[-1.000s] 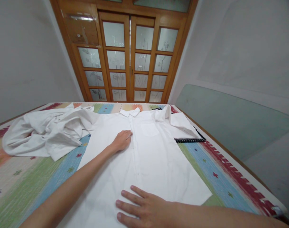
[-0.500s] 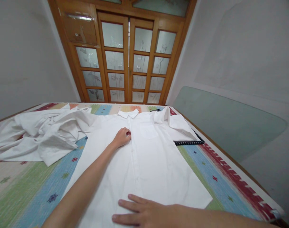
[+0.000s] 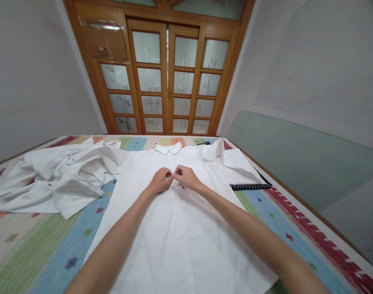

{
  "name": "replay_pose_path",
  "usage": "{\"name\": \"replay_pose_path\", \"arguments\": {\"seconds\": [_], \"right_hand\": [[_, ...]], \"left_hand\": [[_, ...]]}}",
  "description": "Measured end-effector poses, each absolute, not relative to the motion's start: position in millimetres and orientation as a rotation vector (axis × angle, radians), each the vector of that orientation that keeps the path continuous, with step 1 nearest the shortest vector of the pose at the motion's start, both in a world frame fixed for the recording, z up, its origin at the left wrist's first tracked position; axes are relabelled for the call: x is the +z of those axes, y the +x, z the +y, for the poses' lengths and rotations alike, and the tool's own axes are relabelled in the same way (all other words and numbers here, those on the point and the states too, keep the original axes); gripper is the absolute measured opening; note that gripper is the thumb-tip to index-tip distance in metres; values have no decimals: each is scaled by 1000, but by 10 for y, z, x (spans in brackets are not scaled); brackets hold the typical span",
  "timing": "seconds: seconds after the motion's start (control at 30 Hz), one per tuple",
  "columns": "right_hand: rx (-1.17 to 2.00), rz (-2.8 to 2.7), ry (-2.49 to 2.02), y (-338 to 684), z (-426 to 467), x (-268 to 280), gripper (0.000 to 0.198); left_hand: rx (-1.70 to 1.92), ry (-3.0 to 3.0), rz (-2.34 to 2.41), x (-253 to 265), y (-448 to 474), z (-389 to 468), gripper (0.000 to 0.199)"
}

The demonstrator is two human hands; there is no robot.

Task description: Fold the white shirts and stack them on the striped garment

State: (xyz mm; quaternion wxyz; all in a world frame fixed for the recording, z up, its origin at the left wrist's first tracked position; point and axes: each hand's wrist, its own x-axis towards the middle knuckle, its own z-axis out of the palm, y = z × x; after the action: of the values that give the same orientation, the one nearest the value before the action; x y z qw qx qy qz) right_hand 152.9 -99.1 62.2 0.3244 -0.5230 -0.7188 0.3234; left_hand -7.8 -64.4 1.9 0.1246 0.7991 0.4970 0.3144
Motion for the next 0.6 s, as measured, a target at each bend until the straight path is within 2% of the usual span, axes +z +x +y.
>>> {"name": "replay_pose_path", "arguments": {"seconds": [0.27, 0.47, 0.6], "right_hand": [[1004, -1940, -1652, 1475, -529, 414, 18], [1005, -1887, -1593, 1527, -494, 310, 20], [1136, -1833, -1485, 1608, -497, 269, 18]], "left_hand": [[914, 2229, 1461, 21, -75, -636, 7], [948, 2179, 1432, 46, -72, -656, 6], [945, 2127, 1384, 71, -89, -657, 7]]}}
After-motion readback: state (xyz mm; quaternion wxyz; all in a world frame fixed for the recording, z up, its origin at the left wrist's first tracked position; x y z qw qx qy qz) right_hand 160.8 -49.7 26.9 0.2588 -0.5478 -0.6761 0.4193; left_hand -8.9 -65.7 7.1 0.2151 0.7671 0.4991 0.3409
